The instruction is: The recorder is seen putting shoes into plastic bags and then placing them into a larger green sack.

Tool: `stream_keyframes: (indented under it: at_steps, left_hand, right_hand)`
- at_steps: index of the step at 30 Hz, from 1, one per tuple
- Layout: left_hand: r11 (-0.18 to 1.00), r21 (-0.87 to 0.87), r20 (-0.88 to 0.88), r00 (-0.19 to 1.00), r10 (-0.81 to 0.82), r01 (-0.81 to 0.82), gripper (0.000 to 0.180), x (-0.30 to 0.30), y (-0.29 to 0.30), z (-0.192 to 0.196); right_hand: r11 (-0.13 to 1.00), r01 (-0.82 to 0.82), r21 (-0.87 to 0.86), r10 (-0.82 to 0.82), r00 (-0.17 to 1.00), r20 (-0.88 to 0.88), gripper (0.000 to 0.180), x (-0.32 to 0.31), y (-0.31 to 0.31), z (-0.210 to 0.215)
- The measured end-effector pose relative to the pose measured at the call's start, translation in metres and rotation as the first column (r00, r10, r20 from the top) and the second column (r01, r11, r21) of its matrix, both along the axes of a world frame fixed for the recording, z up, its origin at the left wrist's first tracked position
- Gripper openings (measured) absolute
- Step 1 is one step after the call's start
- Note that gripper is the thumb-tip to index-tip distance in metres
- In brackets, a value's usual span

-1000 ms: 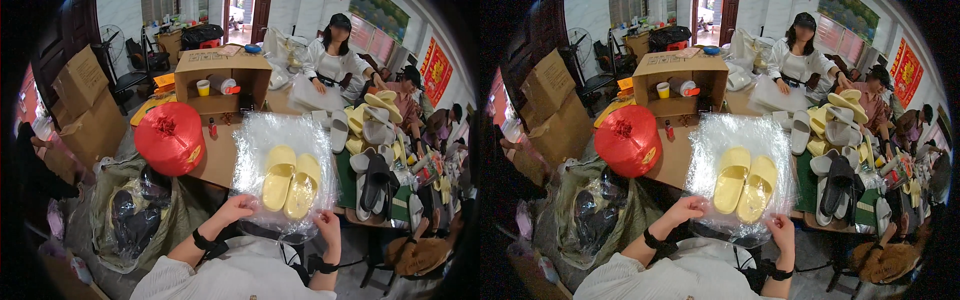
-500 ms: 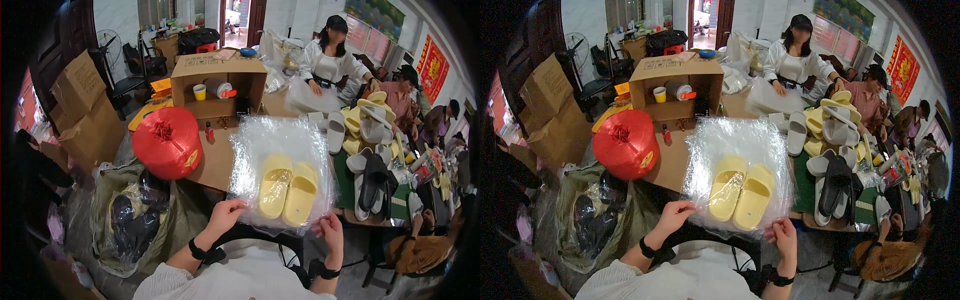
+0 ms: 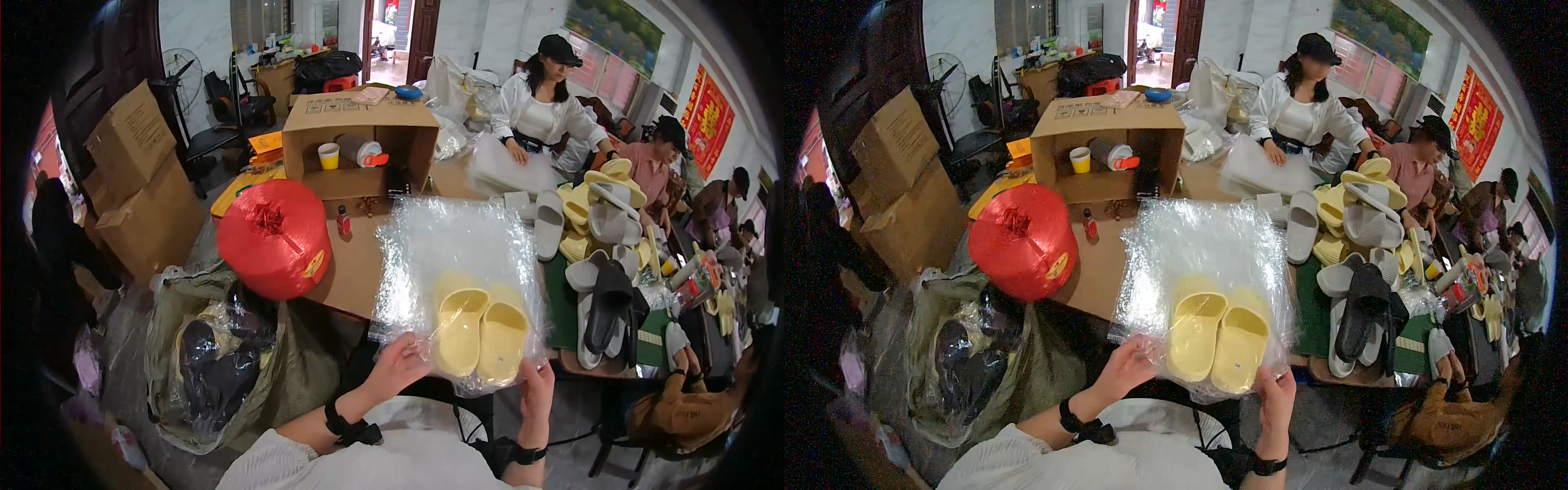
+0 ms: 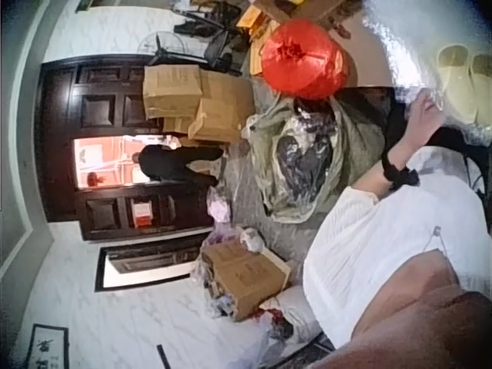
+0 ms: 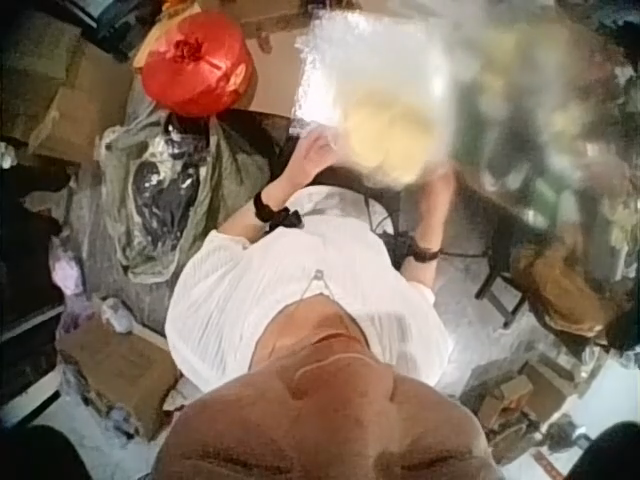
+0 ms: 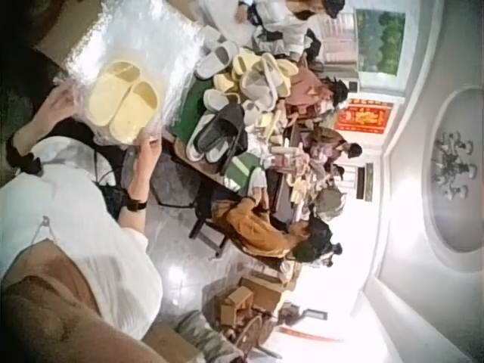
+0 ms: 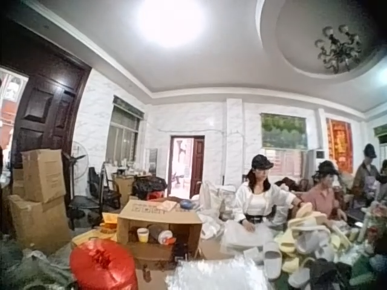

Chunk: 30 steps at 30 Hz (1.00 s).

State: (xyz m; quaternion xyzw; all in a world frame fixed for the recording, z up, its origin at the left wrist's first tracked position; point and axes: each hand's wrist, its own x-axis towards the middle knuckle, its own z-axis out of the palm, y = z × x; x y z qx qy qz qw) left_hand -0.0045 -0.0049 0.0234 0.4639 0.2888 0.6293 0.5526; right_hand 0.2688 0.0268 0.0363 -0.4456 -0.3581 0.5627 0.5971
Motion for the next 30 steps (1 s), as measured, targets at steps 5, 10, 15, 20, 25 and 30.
stream_keyframes:
  at_steps: [5, 10, 15, 20, 25, 30]
  left_hand:
    - [0.929, -0.344, -0.143, 0.986, 0.089, -0.134, 0.033, 0.005, 0.012, -0.01]
    - [0.887, -0.438, 0.07, 0.978, 0.198, -0.148, 0.041, 0.015, 0.023, -0.018]
    - [0.86, -0.443, 0.231, 0.959, -0.162, 0.252, 0.05, 0.018, 0.016, -0.007]
    - [0.839, -0.459, 0.199, 0.954, -0.222, 0.291, 0.046, 0.02, 0.008, -0.006]
    - [0.883, -0.421, 0.175, 0.974, -0.143, 0.206, 0.048, 0.005, -0.002, -0.003]
    - [0.947, -0.322, 0.066, 0.997, 0.039, -0.015, 0.051, -0.068, -0.032, 0.039]
  right_hand:
    - [0.995, -0.09, -0.046, 0.095, 0.989, 0.113, 0.036, -0.003, 0.002, -0.026]
    - [0.993, -0.114, 0.038, 0.104, 0.974, 0.202, 0.04, -0.022, -0.011, -0.019]
    - [0.966, -0.057, 0.252, -0.018, 0.958, 0.287, 0.047, -0.041, -0.02, 0.007]
    - [0.935, -0.119, 0.333, -0.084, 0.841, 0.534, 0.053, -0.039, -0.024, -0.007]
    - [0.931, -0.199, 0.306, 0.039, 0.888, 0.458, 0.048, -0.043, -0.027, -0.01]
    - [0.729, -0.523, 0.442, 0.175, 0.766, 0.618, 0.052, -0.05, -0.019, 0.011]
